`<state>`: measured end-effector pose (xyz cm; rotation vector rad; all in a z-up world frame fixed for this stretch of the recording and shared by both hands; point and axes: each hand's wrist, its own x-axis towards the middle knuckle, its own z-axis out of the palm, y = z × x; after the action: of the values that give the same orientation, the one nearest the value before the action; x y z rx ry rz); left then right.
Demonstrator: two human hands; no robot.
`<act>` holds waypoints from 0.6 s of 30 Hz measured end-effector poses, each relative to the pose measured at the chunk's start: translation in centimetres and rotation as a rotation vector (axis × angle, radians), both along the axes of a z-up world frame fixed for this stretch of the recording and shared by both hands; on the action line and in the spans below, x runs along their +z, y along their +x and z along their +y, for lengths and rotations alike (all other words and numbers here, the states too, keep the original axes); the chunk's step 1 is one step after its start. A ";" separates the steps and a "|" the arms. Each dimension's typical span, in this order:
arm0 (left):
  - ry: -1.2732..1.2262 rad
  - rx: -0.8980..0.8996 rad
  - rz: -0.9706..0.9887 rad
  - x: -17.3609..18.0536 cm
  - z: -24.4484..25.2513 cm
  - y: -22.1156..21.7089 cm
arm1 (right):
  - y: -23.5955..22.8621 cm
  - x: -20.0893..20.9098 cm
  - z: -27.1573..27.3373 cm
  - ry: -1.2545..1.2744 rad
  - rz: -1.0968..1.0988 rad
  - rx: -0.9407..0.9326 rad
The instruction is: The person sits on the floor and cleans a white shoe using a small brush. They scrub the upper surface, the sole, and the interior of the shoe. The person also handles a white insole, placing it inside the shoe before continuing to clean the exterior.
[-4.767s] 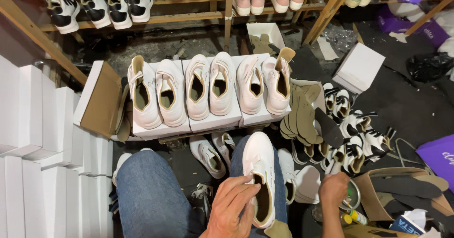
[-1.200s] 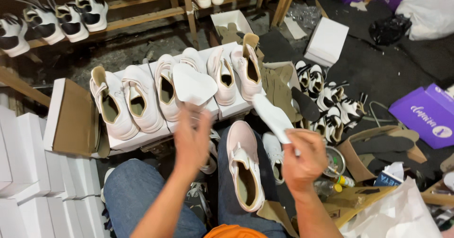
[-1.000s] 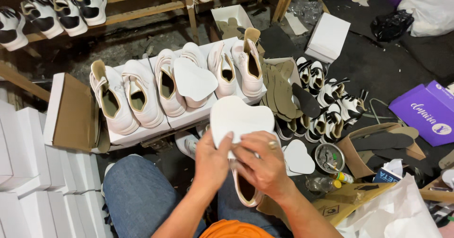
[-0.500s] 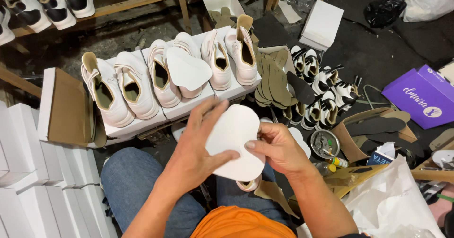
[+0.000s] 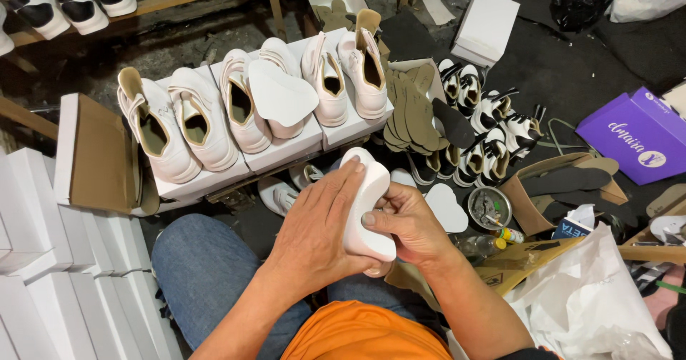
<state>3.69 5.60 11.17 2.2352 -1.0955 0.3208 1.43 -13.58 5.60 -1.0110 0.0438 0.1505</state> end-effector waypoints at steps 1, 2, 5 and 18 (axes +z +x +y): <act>-0.038 0.000 -0.044 -0.3 0.0 0.0 | -0.1 0.1 0.1 -0.019 -0.017 0.001; -0.075 0.000 -0.088 -0.6 0.0 -0.1 | -0.2 0.2 0.2 -0.037 -0.034 0.001; -0.077 -0.036 -0.024 1.7 0.1 -0.2 | 0.0 0.5 0.2 -0.255 -0.174 -0.176; 0.017 0.050 0.132 0.8 0.8 -0.2 | -1.2 4.8 -0.7 -1.101 -0.866 0.060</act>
<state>3.49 6.43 12.01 2.2670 -0.9772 0.1823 0.21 -14.24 10.42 -2.0990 -0.7696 -0.3103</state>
